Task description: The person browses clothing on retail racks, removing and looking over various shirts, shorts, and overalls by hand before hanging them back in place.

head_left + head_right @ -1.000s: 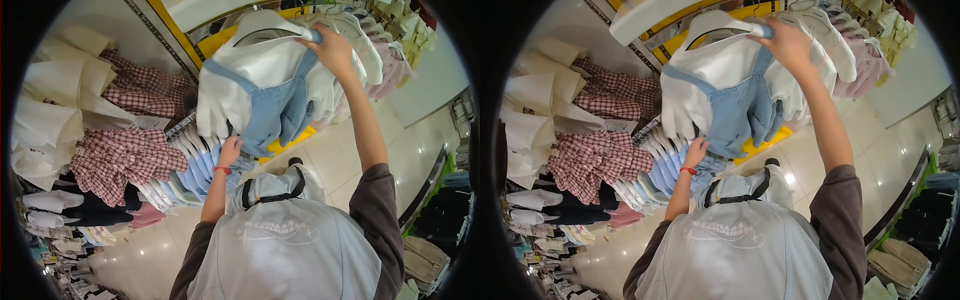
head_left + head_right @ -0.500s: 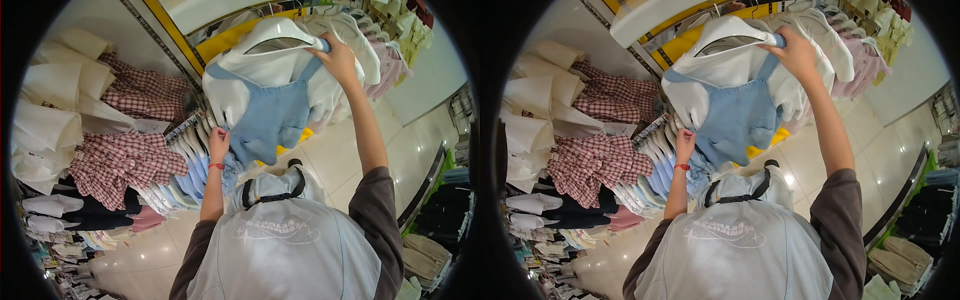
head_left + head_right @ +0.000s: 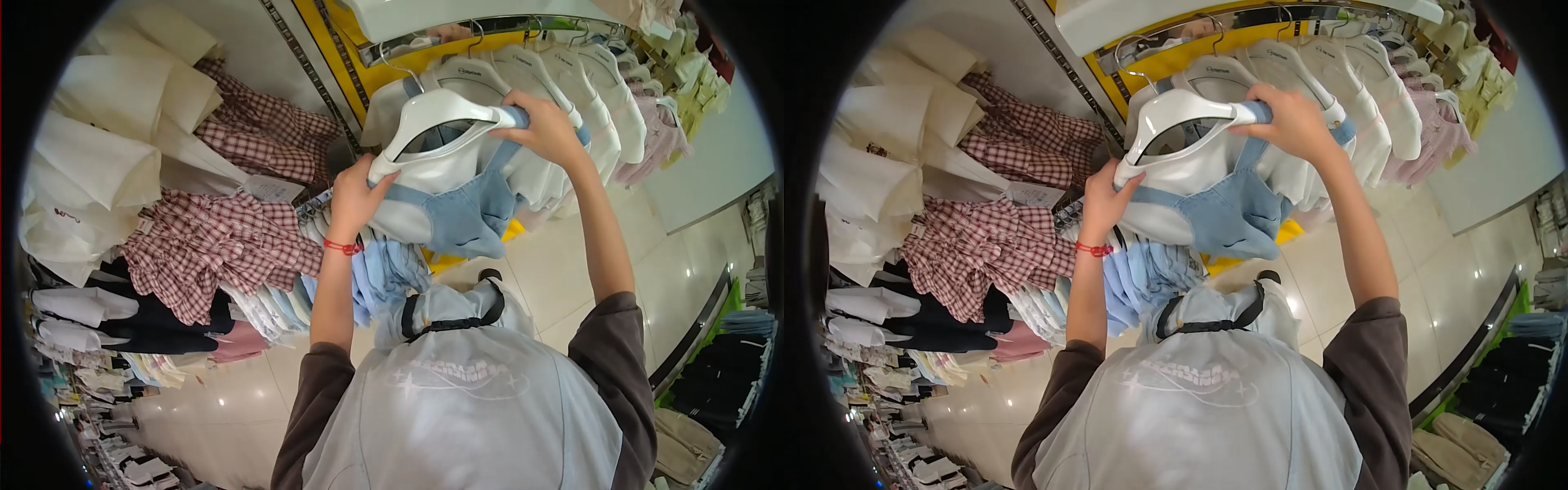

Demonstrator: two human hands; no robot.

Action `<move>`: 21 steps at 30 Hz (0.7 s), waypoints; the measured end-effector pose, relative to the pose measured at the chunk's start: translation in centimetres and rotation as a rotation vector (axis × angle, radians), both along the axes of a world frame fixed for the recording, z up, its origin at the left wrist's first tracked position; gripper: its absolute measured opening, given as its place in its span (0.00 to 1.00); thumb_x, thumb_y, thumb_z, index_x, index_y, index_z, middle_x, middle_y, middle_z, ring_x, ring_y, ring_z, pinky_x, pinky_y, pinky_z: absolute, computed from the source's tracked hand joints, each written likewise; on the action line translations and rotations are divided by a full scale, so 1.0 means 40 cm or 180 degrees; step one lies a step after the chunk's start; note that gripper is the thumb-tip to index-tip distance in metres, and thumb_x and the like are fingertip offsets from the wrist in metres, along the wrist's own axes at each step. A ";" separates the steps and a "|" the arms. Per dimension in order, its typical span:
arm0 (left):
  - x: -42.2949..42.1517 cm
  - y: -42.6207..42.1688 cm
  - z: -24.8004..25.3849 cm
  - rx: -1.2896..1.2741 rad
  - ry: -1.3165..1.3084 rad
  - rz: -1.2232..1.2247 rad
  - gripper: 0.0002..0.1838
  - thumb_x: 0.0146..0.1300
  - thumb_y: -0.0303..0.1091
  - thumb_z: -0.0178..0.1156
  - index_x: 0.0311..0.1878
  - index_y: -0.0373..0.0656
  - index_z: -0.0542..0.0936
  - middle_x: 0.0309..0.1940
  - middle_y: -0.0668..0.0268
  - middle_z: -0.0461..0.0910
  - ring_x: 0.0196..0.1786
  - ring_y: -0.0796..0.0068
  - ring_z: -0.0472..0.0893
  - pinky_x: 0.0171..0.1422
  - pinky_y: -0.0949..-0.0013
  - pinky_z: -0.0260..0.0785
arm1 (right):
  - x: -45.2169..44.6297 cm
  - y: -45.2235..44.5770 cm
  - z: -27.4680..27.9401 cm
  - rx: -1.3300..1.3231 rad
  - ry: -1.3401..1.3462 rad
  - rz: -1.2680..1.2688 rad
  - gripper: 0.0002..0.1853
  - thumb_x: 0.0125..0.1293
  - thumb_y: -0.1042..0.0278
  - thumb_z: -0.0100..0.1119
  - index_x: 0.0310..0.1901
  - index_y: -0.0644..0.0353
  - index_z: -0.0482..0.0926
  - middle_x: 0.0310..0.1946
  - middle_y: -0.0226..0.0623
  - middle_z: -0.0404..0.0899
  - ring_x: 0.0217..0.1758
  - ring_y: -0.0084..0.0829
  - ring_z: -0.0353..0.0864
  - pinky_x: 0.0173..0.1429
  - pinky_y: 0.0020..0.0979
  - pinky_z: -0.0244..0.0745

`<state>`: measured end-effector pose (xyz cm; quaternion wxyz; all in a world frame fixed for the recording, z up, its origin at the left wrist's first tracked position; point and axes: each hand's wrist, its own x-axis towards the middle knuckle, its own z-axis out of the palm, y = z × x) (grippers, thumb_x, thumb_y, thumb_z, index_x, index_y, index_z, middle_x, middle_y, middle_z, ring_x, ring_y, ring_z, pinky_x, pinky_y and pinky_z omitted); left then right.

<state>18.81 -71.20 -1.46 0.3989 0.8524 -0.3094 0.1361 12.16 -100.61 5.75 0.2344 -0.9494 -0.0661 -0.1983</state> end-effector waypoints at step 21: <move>-0.366 0.133 0.096 -0.0557 0.2680 -0.1360 0.26 0.54 0.28 0.58 0.54 0.34 0.60 0.46 0.61 0.67 0.51 0.73 0.66 0.58 0.72 0.56 | -0.140 0.087 -0.194 0.1718 0.0448 0.0319 0.38 0.49 0.62 0.68 0.59 0.54 0.56 0.58 0.41 0.58 0.60 0.41 0.62 0.56 0.39 0.66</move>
